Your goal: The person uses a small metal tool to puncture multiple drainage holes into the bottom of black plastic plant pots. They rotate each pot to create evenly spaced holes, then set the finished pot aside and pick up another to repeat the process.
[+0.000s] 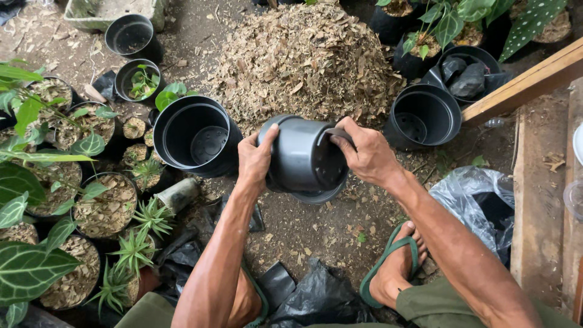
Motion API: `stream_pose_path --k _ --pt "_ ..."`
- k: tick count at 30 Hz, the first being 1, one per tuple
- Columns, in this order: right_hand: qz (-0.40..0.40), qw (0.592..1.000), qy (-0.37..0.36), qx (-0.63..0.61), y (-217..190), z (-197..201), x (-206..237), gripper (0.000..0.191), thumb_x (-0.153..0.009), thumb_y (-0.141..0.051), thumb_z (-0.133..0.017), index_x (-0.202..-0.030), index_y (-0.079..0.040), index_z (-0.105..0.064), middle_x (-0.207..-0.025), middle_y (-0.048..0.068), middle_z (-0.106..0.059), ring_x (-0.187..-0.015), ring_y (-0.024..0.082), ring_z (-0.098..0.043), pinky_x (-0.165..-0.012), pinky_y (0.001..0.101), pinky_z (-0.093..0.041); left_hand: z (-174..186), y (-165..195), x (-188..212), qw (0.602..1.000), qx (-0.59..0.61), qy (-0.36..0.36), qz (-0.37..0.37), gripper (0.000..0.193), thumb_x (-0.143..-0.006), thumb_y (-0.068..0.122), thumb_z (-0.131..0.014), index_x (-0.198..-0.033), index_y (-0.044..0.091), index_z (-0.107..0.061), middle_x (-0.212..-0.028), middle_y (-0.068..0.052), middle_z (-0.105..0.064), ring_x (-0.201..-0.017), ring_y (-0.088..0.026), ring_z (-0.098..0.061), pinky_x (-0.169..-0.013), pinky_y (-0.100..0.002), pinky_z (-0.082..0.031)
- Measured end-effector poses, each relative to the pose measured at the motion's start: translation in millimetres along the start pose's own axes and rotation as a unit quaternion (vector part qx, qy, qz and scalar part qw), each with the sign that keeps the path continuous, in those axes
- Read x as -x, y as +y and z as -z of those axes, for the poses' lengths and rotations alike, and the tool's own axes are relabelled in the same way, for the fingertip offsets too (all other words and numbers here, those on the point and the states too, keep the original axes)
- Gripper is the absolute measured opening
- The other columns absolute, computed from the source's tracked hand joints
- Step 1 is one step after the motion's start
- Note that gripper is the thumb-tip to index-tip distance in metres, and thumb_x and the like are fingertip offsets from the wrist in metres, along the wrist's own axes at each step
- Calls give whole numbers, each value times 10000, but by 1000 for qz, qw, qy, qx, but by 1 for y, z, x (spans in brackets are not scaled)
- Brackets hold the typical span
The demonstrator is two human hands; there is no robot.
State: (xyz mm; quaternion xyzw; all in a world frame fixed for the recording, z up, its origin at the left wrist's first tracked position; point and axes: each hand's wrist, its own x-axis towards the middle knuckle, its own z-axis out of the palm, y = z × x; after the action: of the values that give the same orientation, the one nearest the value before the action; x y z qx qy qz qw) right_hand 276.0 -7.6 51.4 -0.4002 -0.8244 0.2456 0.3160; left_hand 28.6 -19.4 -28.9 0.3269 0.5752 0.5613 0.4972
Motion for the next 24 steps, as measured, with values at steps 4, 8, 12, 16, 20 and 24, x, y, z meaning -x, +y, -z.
stream_pose_path --k 4,8,12,16,20,24 --pt "-10 996 31 87 1 -8 2 139 -1046 -166 -568 -1018 -33 -535 -726 182 -688 -648 365 -708 -570 455 -535 -4 -1 2 999 -30 21 7 420 -907 368 -761 -966 -48 -779 -634 67 -528 -534 -48 -400 -473 -260 -296" --pt "-2 991 70 115 10 -21 4 148 -1075 -152 -520 -1008 -20 -509 -686 168 -664 -562 346 -673 -501 443 -525 -8 2 3 999 -33 30 -25 432 -911 364 -759 -1020 -53 -776 -698 18 -615 -585 -60 -490 -516 -262 -399" --pt "-158 987 -15 -7 18 -35 5 207 -1107 -162 -397 -966 -53 -503 -620 71 -600 -412 231 -567 -422 394 -472 -7 6 5 997 -62 40 -38 451 -892 364 -750 -1087 -43 -750 -829 -48 -752 -669 -87 -656 -603 -268 -544" --pt "-186 972 -21 -143 23 -37 10 201 -1074 -178 -466 -929 -74 -559 -674 11 -591 -535 111 -544 -478 304 -473 -2 7 8 997 -59 36 -26 474 -897 364 -758 -1091 -68 -762 -860 -82 -762 -693 -104 -651 -623 -280 -540" --pt "-109 980 19 -165 26 -35 10 240 -1093 -200 -494 -903 -65 -551 -703 4 -585 -578 84 -514 -506 254 -437 -1 5 7 1000 2 18 -21 485 -901 365 -763 -1128 -64 -750 -851 -60 -736 -688 -109 -614 -620 -281 -524" --pt "-89 983 73 -141 20 -36 11 256 -1100 -197 -493 -878 -72 -526 -665 -6 -550 -542 72 -461 -463 256 -366 -4 5 3 1000 -3 25 -1 479 -913 366 -765 -1116 -69 -764 -834 -56 -702 -676 -115 -570 -605 -289 -497"
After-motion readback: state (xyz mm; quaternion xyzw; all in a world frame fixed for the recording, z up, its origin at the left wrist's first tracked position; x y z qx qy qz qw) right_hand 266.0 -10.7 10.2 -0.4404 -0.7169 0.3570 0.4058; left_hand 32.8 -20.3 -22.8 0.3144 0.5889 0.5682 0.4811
